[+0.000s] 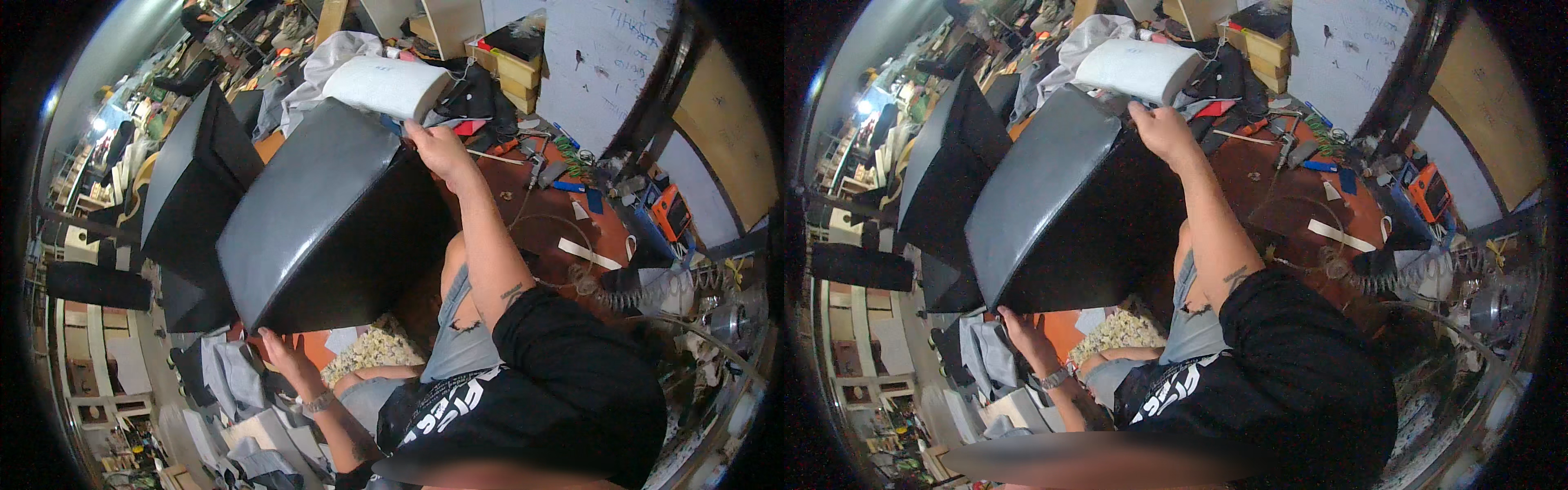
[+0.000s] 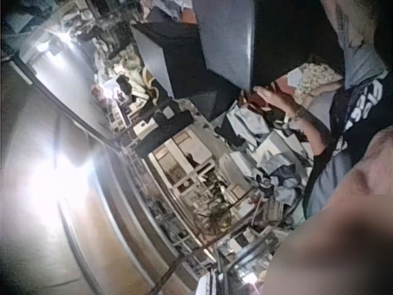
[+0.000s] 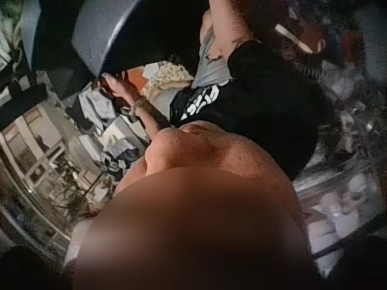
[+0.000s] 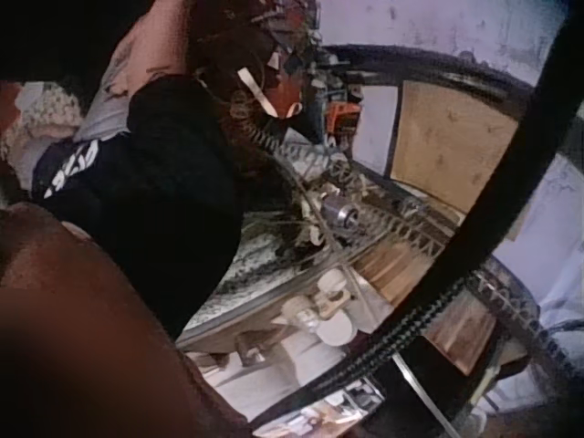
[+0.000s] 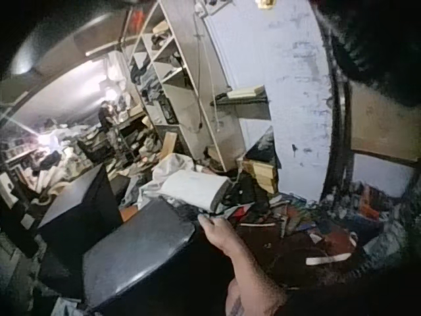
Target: The person sits on a table and uses a staple gun to attach black fabric to a cushion block. They then stand, briefly inspect a slide sandal, and return to the table to place the cushion into a grey fabric cover.
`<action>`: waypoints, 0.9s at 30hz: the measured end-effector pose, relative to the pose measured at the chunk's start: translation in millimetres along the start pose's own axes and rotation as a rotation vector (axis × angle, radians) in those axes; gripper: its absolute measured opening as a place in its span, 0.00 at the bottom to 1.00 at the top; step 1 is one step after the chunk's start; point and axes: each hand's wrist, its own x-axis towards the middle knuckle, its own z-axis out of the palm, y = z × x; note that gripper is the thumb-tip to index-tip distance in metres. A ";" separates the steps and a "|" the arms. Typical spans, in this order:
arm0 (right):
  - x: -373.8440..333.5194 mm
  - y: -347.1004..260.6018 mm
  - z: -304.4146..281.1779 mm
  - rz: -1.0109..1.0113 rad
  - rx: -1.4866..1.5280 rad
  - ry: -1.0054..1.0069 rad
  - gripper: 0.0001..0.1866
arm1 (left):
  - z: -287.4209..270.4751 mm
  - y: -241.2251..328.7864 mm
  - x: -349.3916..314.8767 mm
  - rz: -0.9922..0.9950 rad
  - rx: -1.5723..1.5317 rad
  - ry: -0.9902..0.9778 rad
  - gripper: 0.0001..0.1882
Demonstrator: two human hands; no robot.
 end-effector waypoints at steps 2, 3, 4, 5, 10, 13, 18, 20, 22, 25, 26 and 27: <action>-11.5 -10.8 -8.4 0.019 -0.121 0.007 0.43 | -8.3 -0.9 -1.6 -0.041 -0.021 -0.026 0.35; -16.6 -15.9 -14.0 0.019 -0.165 0.023 0.45 | -12.0 -2.7 -3.2 -0.020 0.004 -0.062 0.35; -21.8 -20.0 -18.3 -0.005 -0.196 0.050 0.47 | -15.4 -4.2 -4.2 -0.028 0.017 -0.067 0.34; -26.9 -22.9 -21.6 -0.003 -0.162 0.012 0.48 | -18.1 -6.2 -5.7 -0.048 0.011 -0.054 0.34; -32.8 -25.8 -26.5 -0.024 -0.118 -0.023 0.42 | -19.3 -12.6 -8.7 0.017 0.056 -0.086 0.27; -28.7 -15.4 -24.9 -0.141 -0.262 -0.101 0.31 | -21.5 -14.9 -9.1 -0.020 0.067 -0.053 0.23; -52.0 22.6 -40.5 -0.318 0.018 0.016 0.18 | -63.0 -32.2 -38.2 -0.148 0.119 -0.165 0.21; -78.1 42.6 -51.8 -0.109 -0.224 0.036 0.16 | -89.5 -45.8 -60.0 -0.175 0.232 -0.168 0.20; -109.3 66.5 -51.6 -0.066 -0.308 -0.100 0.14 | -119.0 -60.1 -86.9 -0.258 0.277 -0.137 0.19; -141.4 83.8 -46.6 -0.562 -0.658 -0.121 0.11 | -152.4 -76.5 -121.2 -0.418 0.365 -0.140 0.17; -148.3 83.0 -45.2 -0.560 -0.678 -0.086 0.11 | -163.8 -77.0 -134.1 -0.505 0.430 -0.181 0.17; -153.2 81.0 -41.4 -0.548 -0.689 -0.045 0.10 | -174.1 -74.9 -147.8 -0.595 0.496 -0.228 0.17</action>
